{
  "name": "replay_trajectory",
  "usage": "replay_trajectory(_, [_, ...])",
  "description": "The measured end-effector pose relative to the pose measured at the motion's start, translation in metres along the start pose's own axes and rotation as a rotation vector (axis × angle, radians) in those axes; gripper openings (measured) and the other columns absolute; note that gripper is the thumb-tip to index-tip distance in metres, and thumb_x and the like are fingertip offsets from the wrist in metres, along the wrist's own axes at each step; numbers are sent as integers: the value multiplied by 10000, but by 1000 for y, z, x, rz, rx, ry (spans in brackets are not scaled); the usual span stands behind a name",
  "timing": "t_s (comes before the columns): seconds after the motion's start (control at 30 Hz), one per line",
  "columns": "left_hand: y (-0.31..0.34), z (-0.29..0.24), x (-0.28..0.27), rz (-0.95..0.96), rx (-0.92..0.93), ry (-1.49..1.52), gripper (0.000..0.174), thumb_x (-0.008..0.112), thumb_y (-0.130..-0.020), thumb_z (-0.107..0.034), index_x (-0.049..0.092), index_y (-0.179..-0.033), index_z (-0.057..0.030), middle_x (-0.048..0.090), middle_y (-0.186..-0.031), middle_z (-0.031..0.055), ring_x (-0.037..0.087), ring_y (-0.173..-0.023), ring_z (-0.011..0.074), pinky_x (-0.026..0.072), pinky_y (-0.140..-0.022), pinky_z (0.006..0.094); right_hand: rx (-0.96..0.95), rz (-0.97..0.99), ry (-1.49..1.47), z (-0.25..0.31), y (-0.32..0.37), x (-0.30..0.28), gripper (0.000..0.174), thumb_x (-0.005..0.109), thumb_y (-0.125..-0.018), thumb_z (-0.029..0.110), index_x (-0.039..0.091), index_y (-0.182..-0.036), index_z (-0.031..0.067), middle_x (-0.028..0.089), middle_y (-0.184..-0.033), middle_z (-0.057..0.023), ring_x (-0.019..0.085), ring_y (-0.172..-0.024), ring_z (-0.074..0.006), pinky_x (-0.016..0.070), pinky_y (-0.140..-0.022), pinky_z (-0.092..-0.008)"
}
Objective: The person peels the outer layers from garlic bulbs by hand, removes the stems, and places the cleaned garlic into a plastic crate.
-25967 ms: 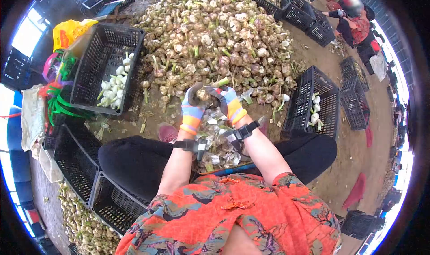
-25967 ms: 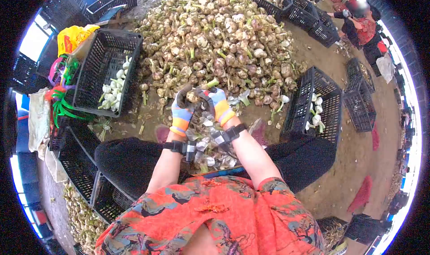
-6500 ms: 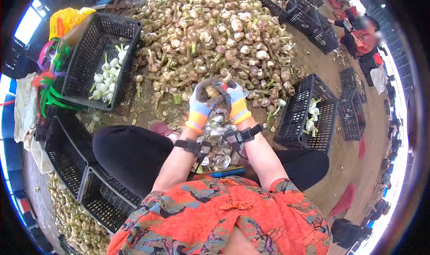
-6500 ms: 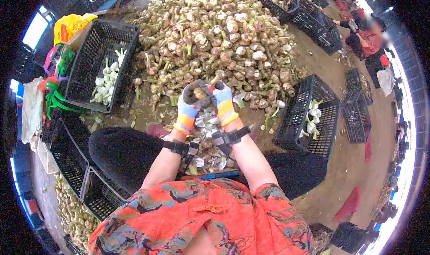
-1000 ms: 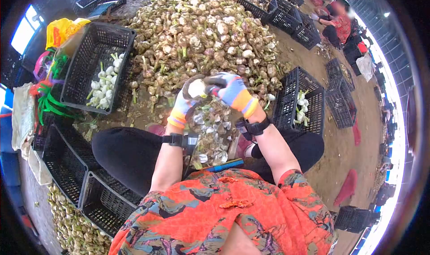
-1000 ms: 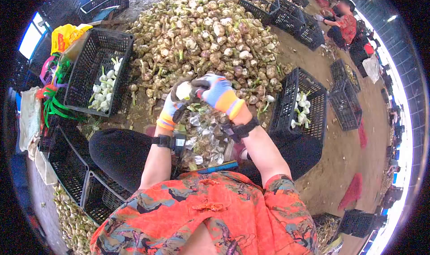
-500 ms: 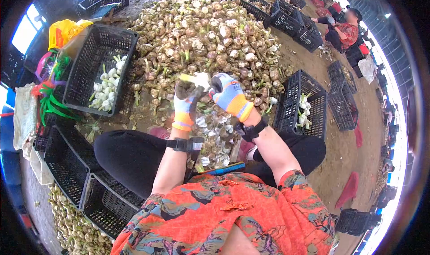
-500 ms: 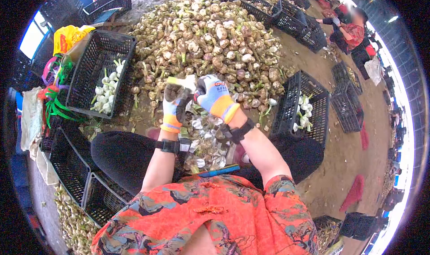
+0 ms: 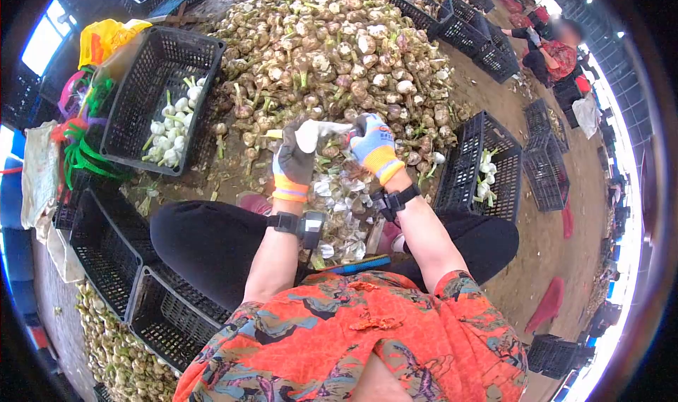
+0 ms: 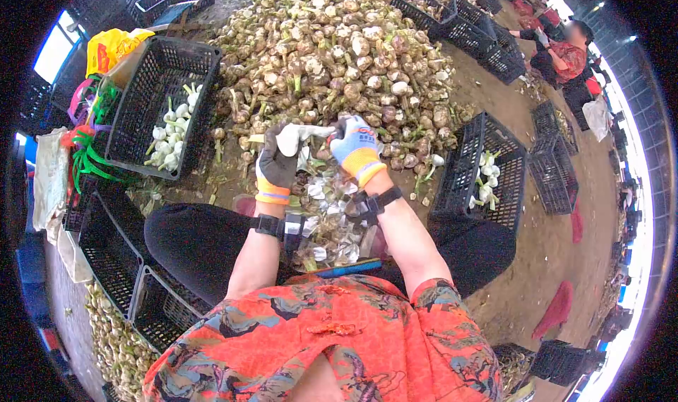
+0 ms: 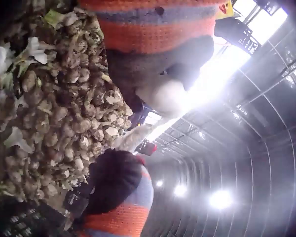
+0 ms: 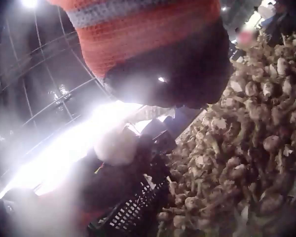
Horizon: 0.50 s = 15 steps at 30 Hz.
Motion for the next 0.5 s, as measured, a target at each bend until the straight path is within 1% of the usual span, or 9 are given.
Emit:
replay_trajectory(0.1, [2,-4,8,43,-30,116,299,519,-846,-278,536,-1038,-49,535,-1114,140,484,-1076,303,370,-947,473,83,81,129,-26,-4,8,272,585,-650,200,588,-854,20,581,-875,-200,550,-842,-359,443,-761,-390])
replay_trajectory(0.13, [1,-6,9,56,-50,148,274,534,-833,-287,562,-1028,-97,528,-1141,131,451,-1121,319,334,-974,500,128,192,216,-34,1,14,290,589,-644,214,600,-868,30,586,-893,-205,554,-861,-356,445,-767,-389])
replay_trajectory(0.17, [-1,-8,10,48,-49,148,274,534,-833,-287,562,-1028,-97,528,-1141,131,451,-1121,319,334,-974,500,172,304,302,-38,6,17,308,592,-638,228,612,-882,41,590,-911,-210,559,-880,-353,448,-774,-388])
replay_trajectory(0.23, [-4,-11,7,25,-36,242,258,536,-828,-300,556,-1010,-119,574,-1046,89,496,-1064,315,371,-920,537,64,862,469,-90,15,60,367,588,-630,250,625,-929,39,585,-972,-219,561,-917,-347,455,-782,-378])
replay_trajectory(0.27, [-5,-14,5,17,-54,306,238,542,-823,-282,566,-1006,-131,581,-1041,85,496,-1068,326,362,-923,559,-52,946,535,-85,26,60,325,532,-679,247,645,-870,10,593,-954,-221,582,-887,-339,454,-785,-372])
replay_trajectory(0.3, [-8,-14,-4,-107,-19,321,258,565,-806,-287,563,-1013,-132,579,-1044,122,504,-1055,333,359,-919,571,75,983,485,-83,30,58,330,543,-672,254,644,-858,1,590,-960,-220,581,-899,-331,459,-779,-366])
replay_trajectory(0.37, [-24,-31,-39,-217,8,309,333,607,-770,-312,559,-1010,-85,568,-1043,180,494,-1056,361,351,-942,549,190,874,416,-93,28,73,353,568,-667,267,636,-868,-16,587,-958,-228,579,-903,-338,461,-778,-371])
replay_trajectory(0.43, [-29,-69,-25,-133,316,234,473,637,-742,-354,525,-1052,-15,556,-1027,218,484,-1062,368,363,-959,494,359,696,254,-133,19,119,366,586,-661,267,628,-875,-28,585,-962,-232,579,-888,-351,460,-779,-382])
replay_trajectory(0.5, [-30,-98,-28,-70,296,341,574,632,-740,-392,481,-1102,27,548,-1040,218,482,-1067,350,371,-967,450,432,500,47,-122,8,134,434,596,-653,245,580,-1002,-12,566,-1022,-230,553,-940,-354,447,-809,-388])
Point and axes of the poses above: each hand's wrist, its own y-axis away from the middle knuckle, its own x-axis out of the palm, z = x × y, the point moved 1 cm from there along -y, towards the middle knuckle
